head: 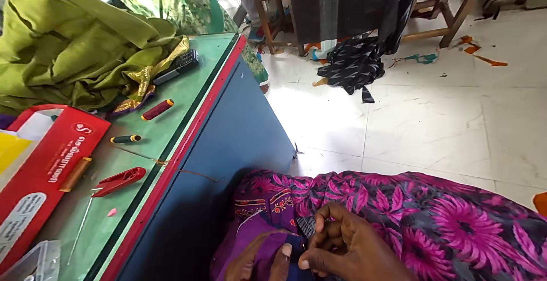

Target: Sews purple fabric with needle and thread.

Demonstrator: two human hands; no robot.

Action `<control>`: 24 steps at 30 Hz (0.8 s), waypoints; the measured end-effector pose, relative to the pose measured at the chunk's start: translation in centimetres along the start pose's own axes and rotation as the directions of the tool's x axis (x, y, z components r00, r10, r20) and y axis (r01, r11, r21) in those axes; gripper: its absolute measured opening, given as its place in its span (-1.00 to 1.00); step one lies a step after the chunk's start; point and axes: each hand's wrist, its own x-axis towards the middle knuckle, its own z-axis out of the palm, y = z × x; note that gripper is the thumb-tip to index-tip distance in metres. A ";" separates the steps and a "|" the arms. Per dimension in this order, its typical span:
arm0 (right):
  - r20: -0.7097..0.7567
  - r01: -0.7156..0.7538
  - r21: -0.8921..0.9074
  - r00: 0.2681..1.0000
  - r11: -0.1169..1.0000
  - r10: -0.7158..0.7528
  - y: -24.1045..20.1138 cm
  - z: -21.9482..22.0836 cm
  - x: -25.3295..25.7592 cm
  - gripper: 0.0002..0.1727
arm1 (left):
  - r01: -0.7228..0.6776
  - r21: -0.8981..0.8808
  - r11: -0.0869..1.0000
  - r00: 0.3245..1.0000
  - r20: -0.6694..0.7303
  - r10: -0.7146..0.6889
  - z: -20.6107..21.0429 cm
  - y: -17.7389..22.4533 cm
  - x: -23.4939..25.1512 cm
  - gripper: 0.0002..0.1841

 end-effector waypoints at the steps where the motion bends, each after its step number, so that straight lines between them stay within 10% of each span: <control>1: 0.000 0.002 -0.002 1.000 1.000 -0.002 0.0 0.0 0.0 -0.58 | 0.001 -0.001 1.000 1.000 -0.002 -0.001 0.0 0.0 0.0 -0.87; 24: -0.037 0.075 -0.013 0.996 0.997 -0.075 0.6 0.1 0.2 -0.60 | 0.010 -0.006 1.000 1.000 0.005 -0.010 0.0 -0.1 0.0 -0.88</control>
